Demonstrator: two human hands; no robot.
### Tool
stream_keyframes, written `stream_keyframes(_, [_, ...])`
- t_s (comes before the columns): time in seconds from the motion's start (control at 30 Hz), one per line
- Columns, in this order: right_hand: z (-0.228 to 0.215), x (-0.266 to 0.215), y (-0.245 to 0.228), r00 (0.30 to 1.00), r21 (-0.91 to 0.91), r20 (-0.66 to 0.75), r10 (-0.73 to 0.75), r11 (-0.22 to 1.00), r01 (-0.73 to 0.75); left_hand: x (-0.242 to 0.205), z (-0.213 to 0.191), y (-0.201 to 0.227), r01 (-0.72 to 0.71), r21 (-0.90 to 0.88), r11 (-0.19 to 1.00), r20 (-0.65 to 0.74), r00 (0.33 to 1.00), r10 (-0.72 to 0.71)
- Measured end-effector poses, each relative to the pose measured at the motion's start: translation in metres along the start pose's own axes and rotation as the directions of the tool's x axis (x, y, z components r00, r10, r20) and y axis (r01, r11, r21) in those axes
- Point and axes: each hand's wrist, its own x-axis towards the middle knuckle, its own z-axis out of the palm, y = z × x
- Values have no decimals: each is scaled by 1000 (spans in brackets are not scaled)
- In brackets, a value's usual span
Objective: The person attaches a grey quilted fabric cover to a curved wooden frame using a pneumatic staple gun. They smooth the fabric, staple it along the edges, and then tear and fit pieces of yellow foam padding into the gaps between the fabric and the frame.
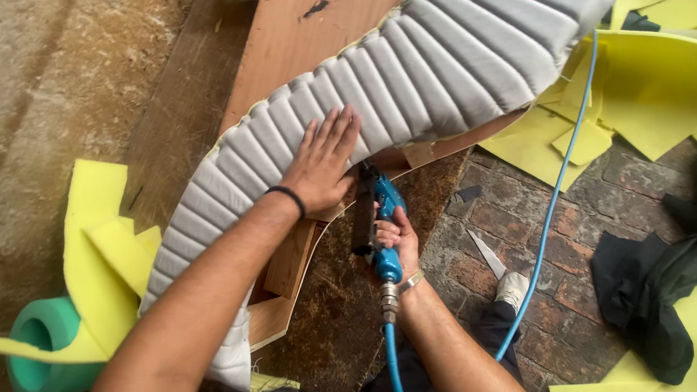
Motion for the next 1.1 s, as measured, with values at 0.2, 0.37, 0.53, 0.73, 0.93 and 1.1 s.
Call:
stream_keyframes(0.2, [-13, -4, 2, 997, -96, -67, -48, 995, 41, -51, -7, -3, 370, 256, 893, 7, 923, -384])
stream_keyframes(0.37, [-39, 11, 13, 997, -74, -44, 61, 995, -64, -46, -4, 7, 389, 418, 821, 58, 890, -452])
stream_keyframes(0.53, [-42, 19, 11, 985, -47, 28, 169, 985, -168, -48, -12, 10, 400, 327, 856, 53, 897, -439])
stream_keyframes(0.73, [-32, 7, 32, 978, -199, -207, -3, 979, -40, -59, -21, -26, 330, -337, 882, 81, 943, -322])
stream_keyframes(0.93, [-12, 7, 40, 957, -283, -288, -26, 957, -59, -62, -8, -38, 312, -530, 789, 57, 941, -334])
stream_keyframes(1.1, [-2, 1, 32, 966, -307, -250, 61, 941, -139, -62, -17, -43, 285, -720, 632, 68, 936, -345])
